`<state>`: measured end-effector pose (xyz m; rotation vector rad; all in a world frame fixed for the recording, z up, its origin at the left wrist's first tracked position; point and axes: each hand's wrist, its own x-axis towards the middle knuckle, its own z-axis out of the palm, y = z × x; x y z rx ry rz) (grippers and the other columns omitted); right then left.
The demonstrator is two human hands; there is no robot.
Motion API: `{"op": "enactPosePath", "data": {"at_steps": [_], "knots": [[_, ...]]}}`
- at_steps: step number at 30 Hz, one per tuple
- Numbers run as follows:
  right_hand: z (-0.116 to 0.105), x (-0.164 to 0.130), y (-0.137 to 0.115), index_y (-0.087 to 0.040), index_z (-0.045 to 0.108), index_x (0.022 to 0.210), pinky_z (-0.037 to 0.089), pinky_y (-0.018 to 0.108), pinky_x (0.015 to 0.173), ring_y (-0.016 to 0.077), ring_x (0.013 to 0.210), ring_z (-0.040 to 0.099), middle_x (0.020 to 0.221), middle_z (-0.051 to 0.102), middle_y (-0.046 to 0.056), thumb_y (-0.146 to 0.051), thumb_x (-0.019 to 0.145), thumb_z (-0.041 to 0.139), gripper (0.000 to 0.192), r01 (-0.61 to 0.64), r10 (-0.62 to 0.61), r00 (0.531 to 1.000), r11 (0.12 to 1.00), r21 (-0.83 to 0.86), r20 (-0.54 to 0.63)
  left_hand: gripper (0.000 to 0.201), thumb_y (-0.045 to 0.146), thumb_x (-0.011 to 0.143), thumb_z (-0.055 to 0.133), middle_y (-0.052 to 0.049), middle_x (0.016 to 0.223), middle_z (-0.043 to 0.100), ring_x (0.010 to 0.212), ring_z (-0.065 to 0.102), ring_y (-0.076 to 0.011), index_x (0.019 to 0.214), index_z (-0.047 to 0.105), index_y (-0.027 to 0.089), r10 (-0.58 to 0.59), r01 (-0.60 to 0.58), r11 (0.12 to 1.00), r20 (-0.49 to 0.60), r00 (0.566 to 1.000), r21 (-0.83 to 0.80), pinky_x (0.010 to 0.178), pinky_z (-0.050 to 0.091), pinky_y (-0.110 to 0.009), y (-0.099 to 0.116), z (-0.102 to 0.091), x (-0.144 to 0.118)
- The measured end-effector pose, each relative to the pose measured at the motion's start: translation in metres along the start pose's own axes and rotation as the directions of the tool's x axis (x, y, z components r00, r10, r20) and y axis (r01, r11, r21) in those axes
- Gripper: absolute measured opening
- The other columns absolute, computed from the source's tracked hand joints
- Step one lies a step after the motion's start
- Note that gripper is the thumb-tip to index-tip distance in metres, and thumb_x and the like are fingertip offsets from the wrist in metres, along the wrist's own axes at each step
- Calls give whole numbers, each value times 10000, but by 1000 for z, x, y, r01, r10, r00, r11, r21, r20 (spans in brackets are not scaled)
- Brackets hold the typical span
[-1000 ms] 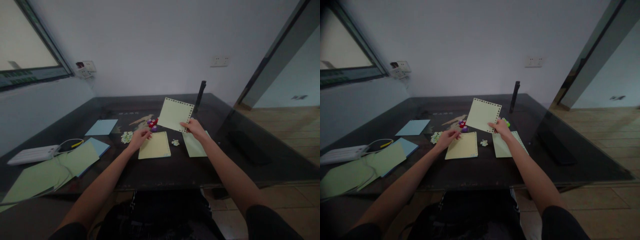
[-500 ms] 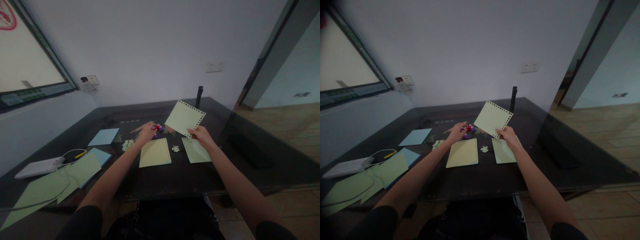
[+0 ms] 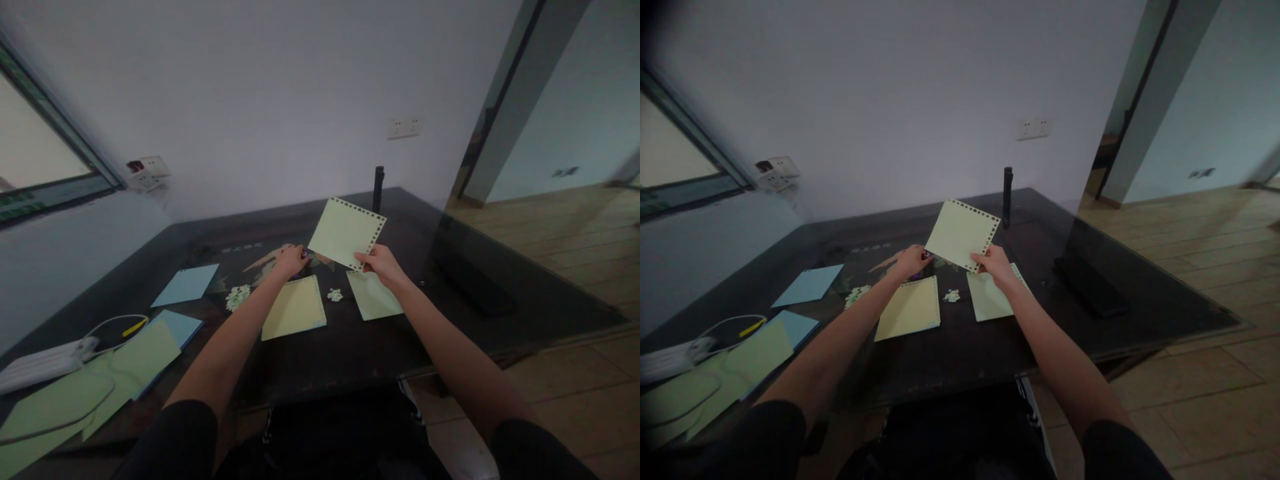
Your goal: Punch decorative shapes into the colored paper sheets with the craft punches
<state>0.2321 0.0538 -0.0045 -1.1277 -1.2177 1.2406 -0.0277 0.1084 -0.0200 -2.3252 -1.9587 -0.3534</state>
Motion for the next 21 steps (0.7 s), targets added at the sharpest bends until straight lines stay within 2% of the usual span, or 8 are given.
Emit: {"op": "enactPosePath", "data": {"at_steps": [5, 11, 15, 21], "knots": [[3, -3, -2, -129, 626, 778, 422, 206, 439, 118, 569, 568, 738, 670, 50, -182, 650, 670, 146, 0, 0, 1000, 1000, 2, 1, 358, 405, 797, 560, -153, 1073, 657, 1016, 586, -329, 1078, 621, 191, 46, -43, 997, 40, 998, -69, 893, 396, -464, -3, -2, -6], [4, -3, -2, -126, 626, 778, 425, 208, 443, 110, 562, 546, 740, 668, 49, -176, 655, 667, 139, -5, 6, 1000, 1000, -19, 7, 295, 264, 849, 460, -148, 1064, 672, 985, 613, -288, 1074, 638, 198, 65, -55, 984, 52, 997, -172, 882, 418, -423, -14, -2, -2], [4, -3, -2, -118, 636, 794, 437, 225, 455, 126, 578, 559, 751, 675, 62, -179, 654, 667, 156, -9, 9, 1000, 1000, -17, -3, 335, 170, 802, 470, -135, 1049, 684, 952, 625, -269, 1080, 653, 205, 69, -54, 983, 75, 995, -178, 863, 438, -393, -21, 2, 2], [3, -3, -3, -122, 638, 797, 435, 197, 442, 110, 561, 558, 739, 673, 49, -191, 652, 677, 164, 2, -2, 1000, 999, -40, 2, 381, 178, 797, 483, -137, 1062, 677, 969, 616, -262, 1151, 625, 191, 119, -109, 984, 60, 991, -143, 844, 450, -360, -22, 2, 4]]}}
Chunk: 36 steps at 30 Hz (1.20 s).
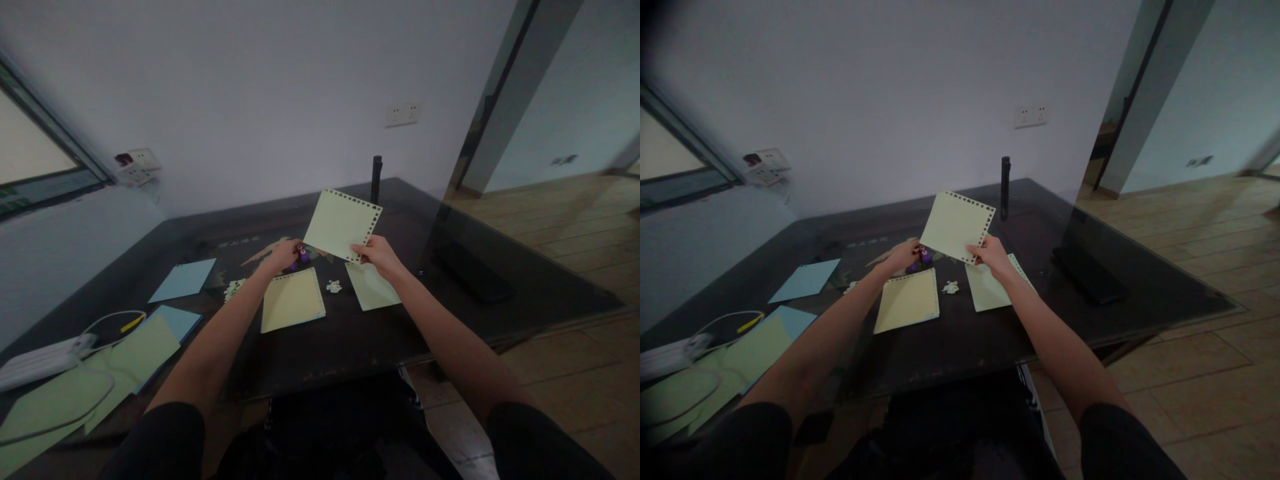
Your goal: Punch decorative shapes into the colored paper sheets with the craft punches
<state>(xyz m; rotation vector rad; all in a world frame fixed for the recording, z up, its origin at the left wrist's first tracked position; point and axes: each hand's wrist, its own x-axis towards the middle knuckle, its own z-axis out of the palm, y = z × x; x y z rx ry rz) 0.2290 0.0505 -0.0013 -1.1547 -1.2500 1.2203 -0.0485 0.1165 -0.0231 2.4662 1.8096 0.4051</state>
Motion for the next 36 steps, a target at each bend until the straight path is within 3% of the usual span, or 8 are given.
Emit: {"op": "enactPosePath", "data": {"at_steps": [5, 11, 19, 22, 25, 28, 32, 36], "knots": [[1, -1, -1, -121, 644, 764, 421, 191, 422, 101, 530, 544, 713, 668, 41, -176, 655, 675, 127, 24, -24, 1000, 1000, 16, 2, 381, 175, 799, 490, -132, 1120, 654, 995, 603, -243, 1156, 623, 167, 40, -41, 999, 40, 998, 30, 841, 443, -310, 5, -10, -2], [2, -3, -2, -116, 655, 758, 433, 189, 419, 108, 548, 558, 697, 662, 38, -165, 653, 682, 119, 21, -20, 1000, 1000, 16, -7, 408, 150, 723, 582, -134, 1058, 679, 960, 618, -278, 1124, 643, 189, -31, 29, 999, 79, 996, 23, 804, 451, -339, 9, -9, -2], [2, -2, -1, -112, 651, 771, 442, 194, 417, 101, 522, 552, 703, 673, 43, -172, 653, 686, 137, 30, -29, 999, 999, 29, -16, 295, 147, 760, 568, -160, 1033, 659, 978, 600, -280, 1042, 652, 144, -113, 108, 992, -81, 990, -68, 850, 437, -359, 15, -6, 4], [5, -3, -2, -122, 635, 798, 440, 198, 403, 115, 515, 579, 702, 680, 41, -160, 670, 670, 138, 29, -28, 999, 998, 61, -22, 302, 117, 748, 576, -159, 1091, 630, 1040, 572, -269, 1043, 641, 119, -161, 104, 963, -223, 961, -250, 920, 415, -367, 22, -15, 0], [7, -6, -3, -139, 611, 822, 411, 195, 368, 137, 503, 609, 688, 683, 39, -154, 697, 650, 131, 23, -22, 1000, 994, 104, -11, 245, 127, 733, 604, -103, 990, 654, 933, 608, -224, 974, 646, 129, -240, 43, 762, -221, 945, -647, 870, 456, -353, 36, -20, -16], [9, -8, -5, -150, 598, 829, 413, 193, 364, 140, 509, 621, 694, 684, 34, -167, 700, 664, 145, 26, -28, 1000, 990, 137, 6, 237, 198, 725, 655, -61, 923, 653, 817, 620, -170, 955, 631, 144, -239, 67, 341, -18, 971, -938, 778, 498, -321, 59, -18, -44], [14, -12, -6, -154, 604, 815, 474, 201, 410, 119, 526, 606, 708, 681, 16, -151, 639, 716, 209, 19, -22, 1000, 986, 164, 16, 291, 143, 684, 720, -49, 904, 658, 766, 611, -105, 965, 641, 156, -193, 186, -106, 203, 960, -977, 710, 481, -227, 91, -8, -78], [20, -17, -8, -149, 627, 797, 503, 211, 431, 128, 555, 616, 733, 692, 32, -169, 613, 737, 215, -14, 0, 996, 986, 164, 85, 262, 117, 722, 699, -36, 875, 672, 706, 612, -78, 974, 650, 170, -139, 240, -281, 287, 948, -929, 659, 467, -187, 107, -2, -93]]}}
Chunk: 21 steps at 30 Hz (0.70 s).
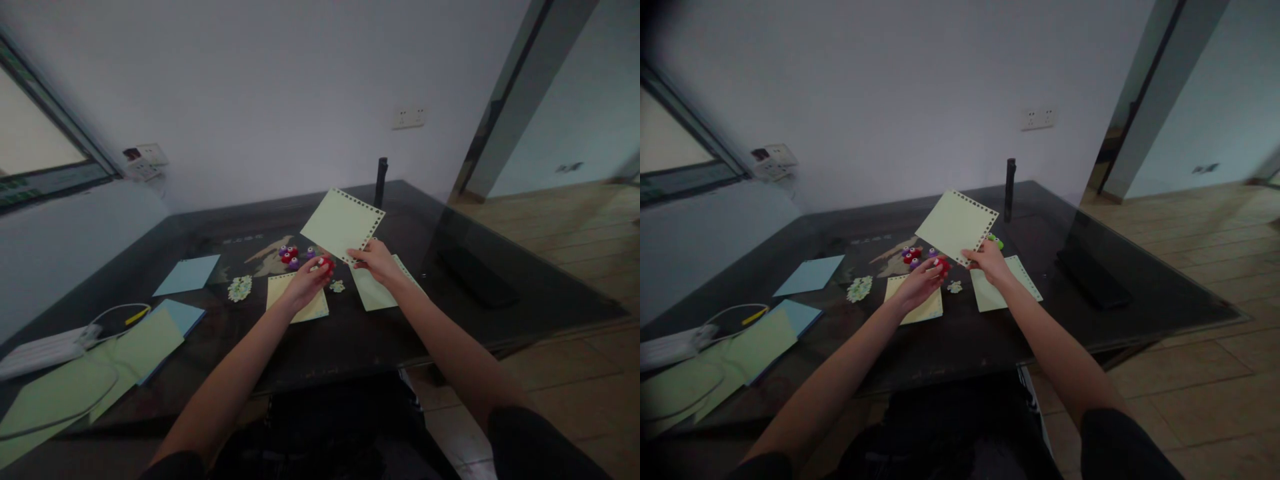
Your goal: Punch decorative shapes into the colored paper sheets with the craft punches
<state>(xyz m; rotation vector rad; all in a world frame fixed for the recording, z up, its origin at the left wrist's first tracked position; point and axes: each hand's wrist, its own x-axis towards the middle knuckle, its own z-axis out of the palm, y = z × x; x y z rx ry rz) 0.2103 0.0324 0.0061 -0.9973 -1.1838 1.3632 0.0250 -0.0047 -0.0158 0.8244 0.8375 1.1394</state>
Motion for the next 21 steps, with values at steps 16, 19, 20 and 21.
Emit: {"op": "enactPosePath", "data": {"at_steps": [16, 19, 20, 21], "knots": [[23, -15, 21, -139, 651, 807, 542, 270, 475, 186, 654, 642, 813, 717, 76, -354, 532, 780, 372, 97, -97, 989, 995, -10, -111, 216, 214, 729, 725, -43, 870, 686, 786, 662, -139, 921, 639, 162, 35, -35, 998, -9, 999, -54, 871, 484, -324, -3, 4, -13], [23, -16, 22, -127, 651, 826, 544, 280, 491, 193, 671, 647, 851, 717, 91, -392, 550, 759, 398, 126, -129, 983, 992, -28, -130, 241, 230, 728, 727, -46, 873, 689, 779, 664, -142, 945, 641, 169, 21, -20, 1000, 7, 1000, -22, 844, 492, -322, -6, 6, -16], [22, -16, 22, -125, 650, 834, 543, 279, 491, 190, 665, 645, 859, 716, 93, -396, 553, 755, 404, 133, -136, 981, 991, -28, -138, 255, 230, 731, 724, -50, 886, 691, 784, 666, -146, 964, 640, 171, 24, -23, 1000, 6, 1000, -14, 840, 494, -325, -6, 7, -16], [22, -16, 22, -124, 648, 841, 541, 279, 491, 186, 659, 642, 864, 716, 94, -395, 555, 751, 406, 139, -142, 979, 990, -28, -146, 275, 225, 733, 722, -54, 901, 692, 793, 668, -151, 990, 635, 173, 29, -29, 1000, 2, 1000, -11, 842, 494, -331, -7, 7, -16]]}}
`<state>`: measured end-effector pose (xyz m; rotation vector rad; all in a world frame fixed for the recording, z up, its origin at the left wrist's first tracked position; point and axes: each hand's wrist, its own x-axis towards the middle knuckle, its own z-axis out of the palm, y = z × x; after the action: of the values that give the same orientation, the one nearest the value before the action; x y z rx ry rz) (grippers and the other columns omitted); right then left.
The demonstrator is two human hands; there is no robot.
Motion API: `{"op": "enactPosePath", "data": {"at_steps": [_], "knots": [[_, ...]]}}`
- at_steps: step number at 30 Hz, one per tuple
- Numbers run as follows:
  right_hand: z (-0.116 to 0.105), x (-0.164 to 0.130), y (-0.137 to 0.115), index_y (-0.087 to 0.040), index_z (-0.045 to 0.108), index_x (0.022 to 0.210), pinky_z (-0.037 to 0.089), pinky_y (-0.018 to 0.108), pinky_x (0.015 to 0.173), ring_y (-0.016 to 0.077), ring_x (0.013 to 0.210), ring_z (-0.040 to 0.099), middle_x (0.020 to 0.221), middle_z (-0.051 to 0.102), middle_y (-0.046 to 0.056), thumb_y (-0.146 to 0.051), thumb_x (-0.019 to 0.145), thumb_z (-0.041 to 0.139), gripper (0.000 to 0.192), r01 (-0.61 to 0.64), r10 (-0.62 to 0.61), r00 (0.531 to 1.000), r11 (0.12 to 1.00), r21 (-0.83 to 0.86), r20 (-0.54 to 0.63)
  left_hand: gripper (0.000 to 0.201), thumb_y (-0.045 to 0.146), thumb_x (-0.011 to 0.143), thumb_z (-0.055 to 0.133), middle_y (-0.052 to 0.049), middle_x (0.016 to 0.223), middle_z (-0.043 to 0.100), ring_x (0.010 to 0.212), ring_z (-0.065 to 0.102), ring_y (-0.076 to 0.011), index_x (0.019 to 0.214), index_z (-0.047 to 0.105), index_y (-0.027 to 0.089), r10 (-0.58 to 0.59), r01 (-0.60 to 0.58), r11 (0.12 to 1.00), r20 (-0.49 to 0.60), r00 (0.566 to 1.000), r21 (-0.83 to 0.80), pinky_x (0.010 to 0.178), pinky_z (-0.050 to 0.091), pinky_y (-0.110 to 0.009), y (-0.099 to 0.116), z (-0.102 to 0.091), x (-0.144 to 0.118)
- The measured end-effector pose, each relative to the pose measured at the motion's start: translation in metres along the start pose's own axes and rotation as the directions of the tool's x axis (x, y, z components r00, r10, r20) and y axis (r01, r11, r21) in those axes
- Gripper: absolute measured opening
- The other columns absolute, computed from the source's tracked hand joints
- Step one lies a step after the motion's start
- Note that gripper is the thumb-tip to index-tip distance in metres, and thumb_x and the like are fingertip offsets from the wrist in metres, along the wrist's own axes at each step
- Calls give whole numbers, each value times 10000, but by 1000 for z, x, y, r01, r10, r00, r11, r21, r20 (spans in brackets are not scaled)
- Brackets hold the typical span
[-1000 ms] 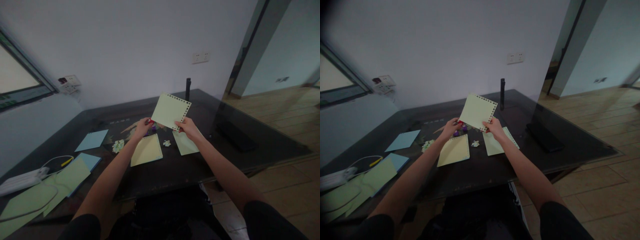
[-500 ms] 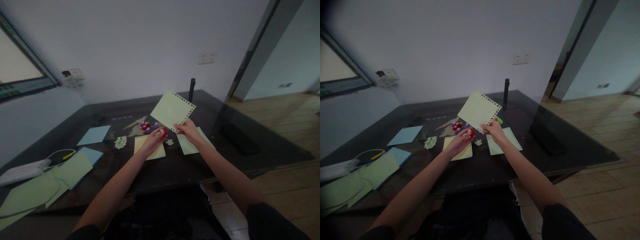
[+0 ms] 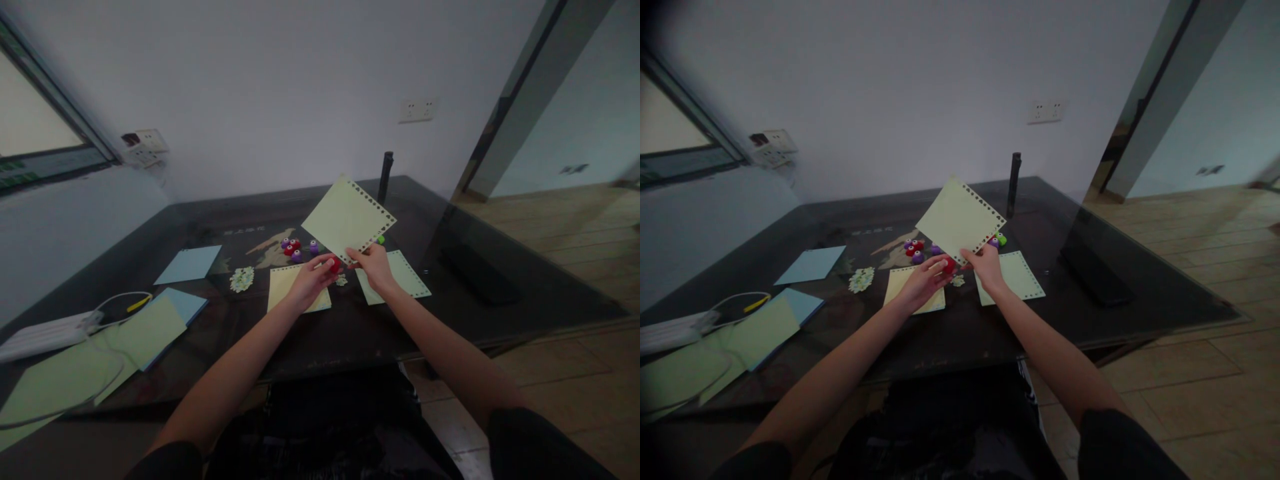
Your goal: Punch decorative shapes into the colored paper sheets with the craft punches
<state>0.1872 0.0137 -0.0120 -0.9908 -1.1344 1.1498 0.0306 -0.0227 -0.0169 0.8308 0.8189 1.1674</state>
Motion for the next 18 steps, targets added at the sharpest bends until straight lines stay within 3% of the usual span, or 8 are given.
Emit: {"op": "enactPosePath", "data": {"at_steps": [3, 10, 18], "knots": [[-1, 0, 1, -127, 649, 844, 537, 282, 494, 182, 648, 637, 855, 714, 92, -384, 568, 736, 387, 7, -7, 1000, 1000, -10, -9, 305, 197, 736, 716, -61, 919, 695, 818, 668, -156, 1025, 622, 167, 18, -19, 1000, -23, 1000, -21, 875, 486, -347, -1, 1, 1], [-1, 0, 3, -127, 646, 828, 546, 303, 509, 183, 610, 632, 789, 707, 82, -370, 587, 721, 351, 31, -31, 1000, 999, -36, 4, 177, 167, 740, 705, -70, 914, 695, 844, 650, -135, 906, 669, 115, 47, -46, 998, 20, 999, -52, 926, 466, -323, -3, 3, 2], [-2, 0, 1, -142, 640, 823, 553, 310, 513, 195, 631, 637, 808, 708, 78, -361, 596, 713, 324, 48, -49, 999, 998, -40, -18, 225, 177, 719, 728, -60, 934, 696, 867, 652, -136, 930, 670, 126, 66, -63, 996, 40, 997, -57, 951, 448, -329, -2, 3, 1]]}}
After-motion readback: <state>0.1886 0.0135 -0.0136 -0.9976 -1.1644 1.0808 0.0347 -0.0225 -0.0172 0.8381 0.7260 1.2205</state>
